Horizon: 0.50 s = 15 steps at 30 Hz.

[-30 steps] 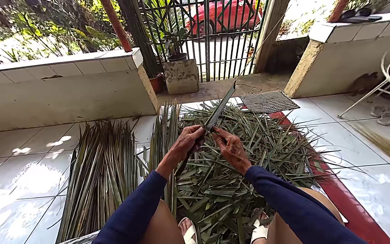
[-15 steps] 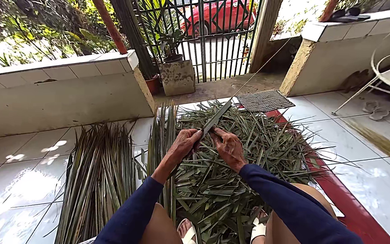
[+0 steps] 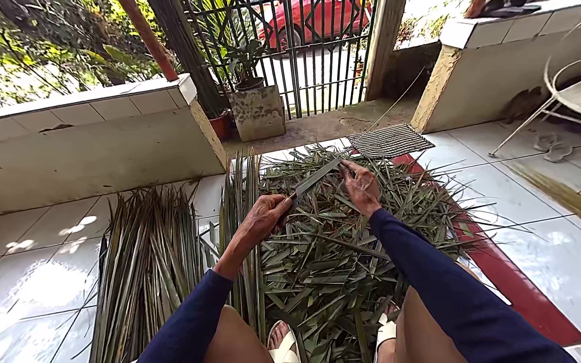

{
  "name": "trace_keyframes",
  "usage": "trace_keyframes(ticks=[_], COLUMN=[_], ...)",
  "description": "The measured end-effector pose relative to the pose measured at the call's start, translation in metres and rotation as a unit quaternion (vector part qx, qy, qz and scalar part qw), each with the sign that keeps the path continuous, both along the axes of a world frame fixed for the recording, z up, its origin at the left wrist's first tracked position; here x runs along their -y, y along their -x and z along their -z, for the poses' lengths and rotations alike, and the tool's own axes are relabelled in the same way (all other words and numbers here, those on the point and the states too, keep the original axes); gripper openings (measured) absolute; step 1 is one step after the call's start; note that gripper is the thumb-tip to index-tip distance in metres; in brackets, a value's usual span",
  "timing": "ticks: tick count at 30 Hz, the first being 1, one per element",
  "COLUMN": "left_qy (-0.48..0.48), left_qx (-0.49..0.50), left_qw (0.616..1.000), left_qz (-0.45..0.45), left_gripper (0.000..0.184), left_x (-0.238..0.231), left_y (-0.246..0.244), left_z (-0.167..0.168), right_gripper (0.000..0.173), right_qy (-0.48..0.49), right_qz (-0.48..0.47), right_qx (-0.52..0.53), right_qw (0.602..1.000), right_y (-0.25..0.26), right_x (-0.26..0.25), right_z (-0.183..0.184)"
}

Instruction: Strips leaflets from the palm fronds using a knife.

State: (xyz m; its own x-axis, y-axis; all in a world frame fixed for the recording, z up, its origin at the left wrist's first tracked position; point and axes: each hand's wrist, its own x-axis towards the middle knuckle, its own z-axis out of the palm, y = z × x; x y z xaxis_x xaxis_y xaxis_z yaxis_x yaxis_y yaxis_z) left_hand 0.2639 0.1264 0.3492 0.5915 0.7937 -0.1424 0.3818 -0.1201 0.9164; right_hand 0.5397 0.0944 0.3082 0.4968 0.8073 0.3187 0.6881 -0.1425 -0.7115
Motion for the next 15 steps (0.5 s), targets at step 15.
trace_keyframes(ticks=[15], left_qy=[0.219], left_qx=[0.172], left_qw=[0.96], left_qz=[0.028], left_gripper=[0.042], left_x=[-0.014], left_y=[-0.019], left_z=[0.004], right_gripper=[0.036], right_qy=[-0.04], right_qz=[-0.22], right_qx=[-0.126], right_qw=[0.966], right_y=[0.062], right_x=[0.035], right_z=[0.012])
